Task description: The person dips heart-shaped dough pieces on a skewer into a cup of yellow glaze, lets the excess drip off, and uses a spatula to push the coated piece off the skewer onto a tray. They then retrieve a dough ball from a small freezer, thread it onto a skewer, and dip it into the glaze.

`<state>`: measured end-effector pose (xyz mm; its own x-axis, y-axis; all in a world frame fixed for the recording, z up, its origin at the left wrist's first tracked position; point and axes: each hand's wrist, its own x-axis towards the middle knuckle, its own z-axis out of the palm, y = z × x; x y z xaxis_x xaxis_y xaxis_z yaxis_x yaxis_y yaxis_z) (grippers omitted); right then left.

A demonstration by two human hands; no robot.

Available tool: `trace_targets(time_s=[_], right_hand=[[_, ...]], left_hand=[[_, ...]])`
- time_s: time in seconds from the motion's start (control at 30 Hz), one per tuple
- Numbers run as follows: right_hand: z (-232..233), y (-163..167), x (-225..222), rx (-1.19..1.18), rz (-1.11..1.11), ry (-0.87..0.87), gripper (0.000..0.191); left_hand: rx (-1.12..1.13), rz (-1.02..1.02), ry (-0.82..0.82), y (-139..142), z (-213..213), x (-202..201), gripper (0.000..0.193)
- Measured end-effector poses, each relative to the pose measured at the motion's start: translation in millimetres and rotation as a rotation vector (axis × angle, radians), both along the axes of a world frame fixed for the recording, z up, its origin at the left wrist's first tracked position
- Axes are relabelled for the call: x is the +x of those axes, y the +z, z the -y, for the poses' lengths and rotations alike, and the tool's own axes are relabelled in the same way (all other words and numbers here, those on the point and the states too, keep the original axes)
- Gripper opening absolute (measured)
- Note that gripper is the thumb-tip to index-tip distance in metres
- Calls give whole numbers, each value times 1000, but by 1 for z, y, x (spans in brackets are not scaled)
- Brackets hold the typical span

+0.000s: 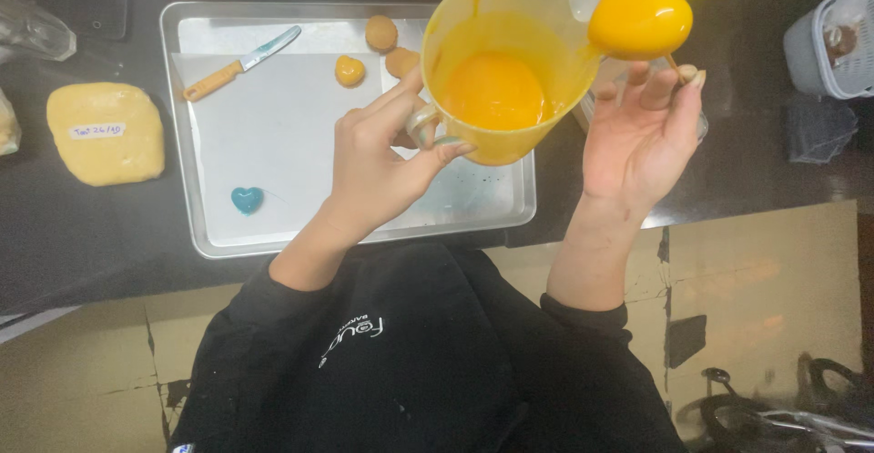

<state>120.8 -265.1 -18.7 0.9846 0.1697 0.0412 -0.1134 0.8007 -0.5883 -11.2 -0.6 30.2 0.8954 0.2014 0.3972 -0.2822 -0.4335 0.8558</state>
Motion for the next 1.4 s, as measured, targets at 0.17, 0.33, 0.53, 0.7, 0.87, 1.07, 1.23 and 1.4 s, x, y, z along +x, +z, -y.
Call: trace_targets(time_s=[0.17, 0.33, 0.53, 0.7, 0.87, 1.07, 1.23, 1.4], right_hand=[[2, -2, 0, -1, -3, -13, 20], [11, -6, 0, -4, -17, -19, 19], [24, -8, 4, 28, 10, 15, 20], [30, -2, 0, 24, 82, 27, 19], [30, 8, -6, 38, 65, 31, 18], [18, 5, -4, 48, 63, 57, 18], [12, 0, -1, 18, 78, 66, 18], [11, -2, 0, 7, 77, 50, 19]], left_hand=[[14, 36, -14, 0, -2, -2, 37], [-3, 1, 12, 0, -2, -5, 57], [-58, -43, 32, -6, -2, -2, 68], [-33, -53, 45, -16, -3, 4, 63], [-27, -37, 37, -17, -4, 8, 62], [15, -12, 35, -7, 0, 6, 52], [31, -10, 10, 1, 3, 1, 52], [38, 25, -6, 5, 1, -2, 54]])
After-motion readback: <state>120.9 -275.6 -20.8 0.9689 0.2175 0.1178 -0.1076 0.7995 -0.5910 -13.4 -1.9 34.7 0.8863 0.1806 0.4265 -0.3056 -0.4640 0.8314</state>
